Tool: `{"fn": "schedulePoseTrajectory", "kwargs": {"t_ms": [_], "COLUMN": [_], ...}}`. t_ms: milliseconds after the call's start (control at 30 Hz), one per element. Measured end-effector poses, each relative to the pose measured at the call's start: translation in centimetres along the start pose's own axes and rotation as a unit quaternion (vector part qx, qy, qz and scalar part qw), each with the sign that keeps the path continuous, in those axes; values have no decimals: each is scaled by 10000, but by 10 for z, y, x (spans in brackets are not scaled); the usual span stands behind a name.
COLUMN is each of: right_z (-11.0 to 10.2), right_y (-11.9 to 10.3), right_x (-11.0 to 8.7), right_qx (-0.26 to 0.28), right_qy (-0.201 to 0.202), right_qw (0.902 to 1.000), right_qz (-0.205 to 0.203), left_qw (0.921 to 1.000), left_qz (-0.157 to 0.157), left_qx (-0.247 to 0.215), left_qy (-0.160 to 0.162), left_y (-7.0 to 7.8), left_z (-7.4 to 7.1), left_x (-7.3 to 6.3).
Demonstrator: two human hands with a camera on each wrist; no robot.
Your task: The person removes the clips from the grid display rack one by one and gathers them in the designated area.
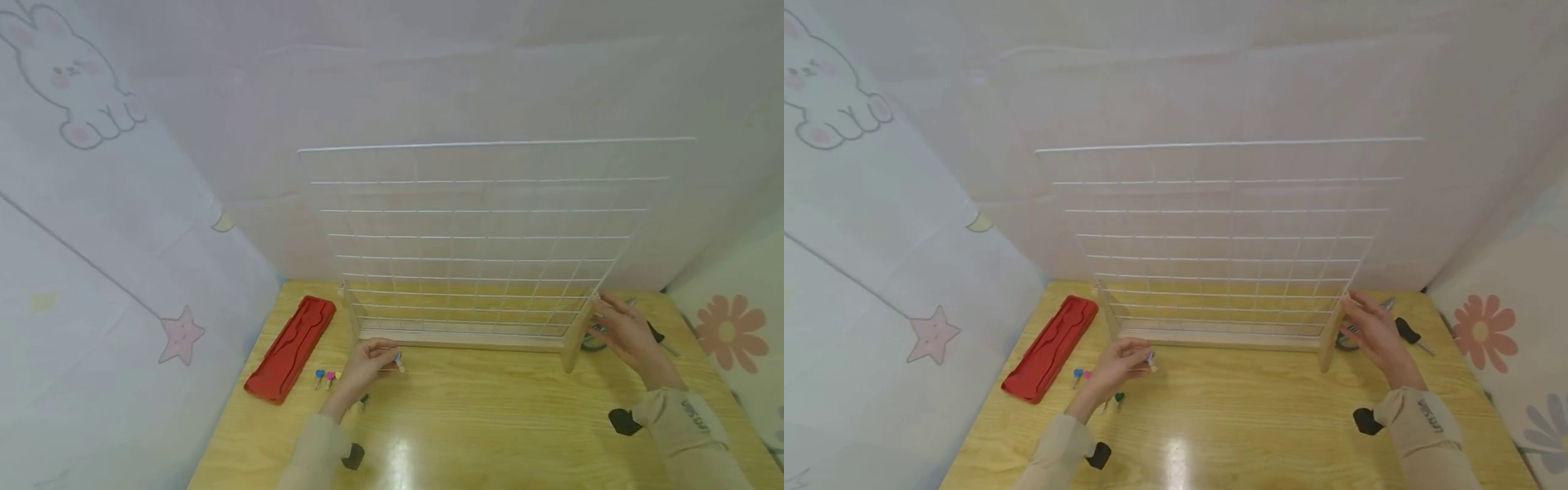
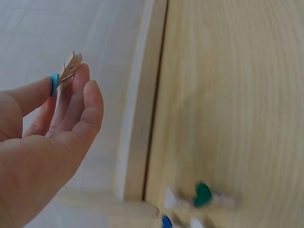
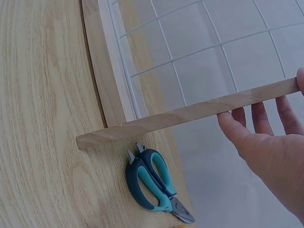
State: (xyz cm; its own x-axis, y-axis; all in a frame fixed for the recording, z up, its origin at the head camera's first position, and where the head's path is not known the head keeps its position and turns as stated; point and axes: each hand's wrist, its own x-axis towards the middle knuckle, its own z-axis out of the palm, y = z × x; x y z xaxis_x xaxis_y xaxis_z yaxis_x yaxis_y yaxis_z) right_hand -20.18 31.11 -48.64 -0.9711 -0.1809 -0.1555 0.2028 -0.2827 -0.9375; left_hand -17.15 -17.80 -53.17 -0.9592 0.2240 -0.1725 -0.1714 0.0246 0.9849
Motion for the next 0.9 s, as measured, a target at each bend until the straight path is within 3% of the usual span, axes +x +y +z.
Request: {"fn": "schedulePoseTrajectory", "kwargs": {"t_ms": [333,533,667,900], "right_z": [0,1,1,1], "right_y": [0,1,1,0], "right_x": [1,3,2,2], "right_qx": [25,-40,-14,-9], "right_qy": [20,87,114,103], "right_qw": [10000,9999,9999,9999], "right_qz": [17,87,103,84], "left_qw": [9957,9854,9790,9725], "left_qz": [-420,-608,-642,-517], "left_qx": [-127,247,342,923], "left_qy": [813,1572,1904,2076], "left_y": [-37,-55,-62,-71], "left_z": [-53,-82,-98,-117], "left_x": [-28,-45,-55,-65]}}
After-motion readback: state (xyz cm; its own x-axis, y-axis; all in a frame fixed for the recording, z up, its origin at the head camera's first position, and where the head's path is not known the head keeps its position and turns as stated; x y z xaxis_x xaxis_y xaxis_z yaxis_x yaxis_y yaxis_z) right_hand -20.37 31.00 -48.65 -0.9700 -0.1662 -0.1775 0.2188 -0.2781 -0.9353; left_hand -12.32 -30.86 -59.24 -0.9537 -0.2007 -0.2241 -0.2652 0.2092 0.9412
